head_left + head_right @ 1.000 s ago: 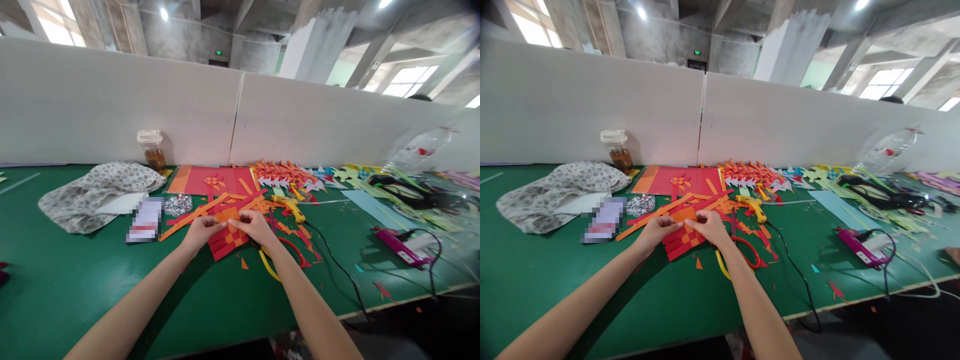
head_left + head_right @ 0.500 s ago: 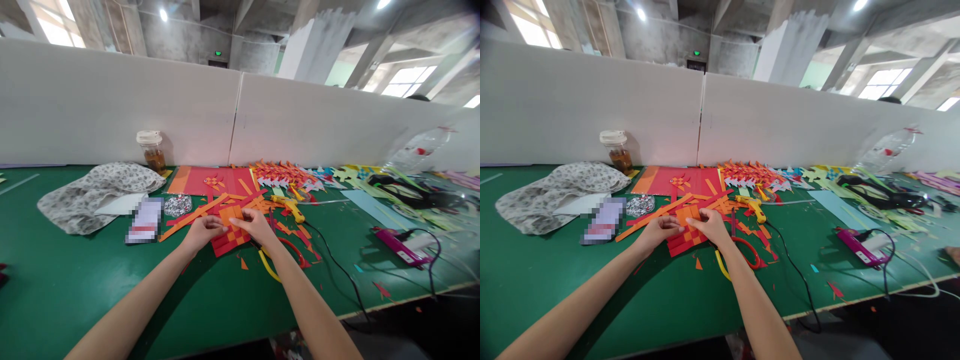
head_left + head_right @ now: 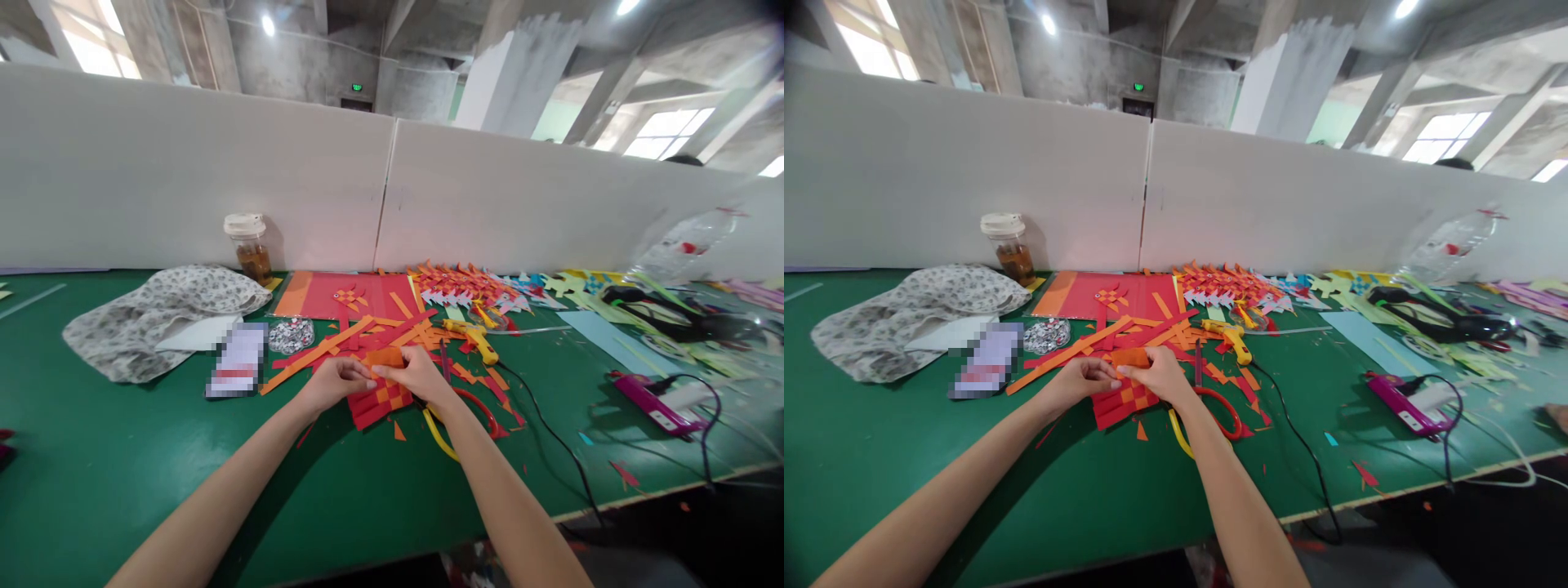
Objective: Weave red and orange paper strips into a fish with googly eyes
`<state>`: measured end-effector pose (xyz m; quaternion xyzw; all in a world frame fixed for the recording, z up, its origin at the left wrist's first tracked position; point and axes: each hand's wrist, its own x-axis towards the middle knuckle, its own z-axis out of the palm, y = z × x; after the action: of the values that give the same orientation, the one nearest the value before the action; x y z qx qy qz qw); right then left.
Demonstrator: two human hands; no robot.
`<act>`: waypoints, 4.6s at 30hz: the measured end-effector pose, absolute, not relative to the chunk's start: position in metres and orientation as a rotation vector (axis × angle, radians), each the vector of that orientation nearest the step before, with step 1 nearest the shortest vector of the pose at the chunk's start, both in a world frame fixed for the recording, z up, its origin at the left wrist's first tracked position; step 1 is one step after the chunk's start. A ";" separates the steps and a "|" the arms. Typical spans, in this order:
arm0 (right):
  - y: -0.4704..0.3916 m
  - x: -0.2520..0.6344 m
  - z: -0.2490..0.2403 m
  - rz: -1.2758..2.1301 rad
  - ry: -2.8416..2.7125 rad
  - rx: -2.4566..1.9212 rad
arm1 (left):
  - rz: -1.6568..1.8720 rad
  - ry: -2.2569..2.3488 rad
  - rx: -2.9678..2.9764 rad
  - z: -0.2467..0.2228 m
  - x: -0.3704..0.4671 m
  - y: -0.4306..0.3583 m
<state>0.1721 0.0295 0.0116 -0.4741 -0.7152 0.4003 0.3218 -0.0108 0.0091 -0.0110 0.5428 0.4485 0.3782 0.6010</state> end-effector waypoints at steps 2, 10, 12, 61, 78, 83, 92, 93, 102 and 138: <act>0.030 0.172 0.011 1.038 -1.852 -1.240 | 0.872 1.062 1.279 -0.012 -0.010 0.009; 0.037 0.174 0.003 0.908 -1.665 -1.270 | 0.885 1.147 1.177 -0.001 -0.008 0.003; 0.039 0.175 0.000 0.874 -1.608 -1.276 | 0.885 1.101 1.115 0.001 -0.007 0.001; 0.028 0.164 0.009 1.044 -1.772 -1.121 | 1.131 1.001 1.050 -0.003 0.007 -0.002; 0.034 0.168 0.006 1.172 -1.577 -1.058 | 1.168 0.974 1.177 -0.005 0.001 0.003; 0.034 0.170 0.005 1.116 -1.594 -1.101 | 1.095 0.898 1.192 -0.005 0.000 0.003; 0.033 0.168 0.004 1.082 -1.600 -1.109 | 1.148 1.008 1.178 -0.003 0.001 0.002; 0.033 0.168 0.004 1.073 -1.604 -1.115 | 1.158 1.032 1.177 -0.003 0.001 0.002; 0.032 0.165 0.004 1.032 -1.593 -1.132 | 1.105 0.852 1.098 -0.011 0.001 0.004; 0.037 0.164 0.004 1.026 -1.568 -1.142 | 1.331 0.979 1.126 -0.013 0.006 0.003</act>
<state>0.1638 0.0367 0.0040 -0.4630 -0.6360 0.4160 0.4562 0.0065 0.0030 -0.0131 0.4736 0.4119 0.5603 0.5405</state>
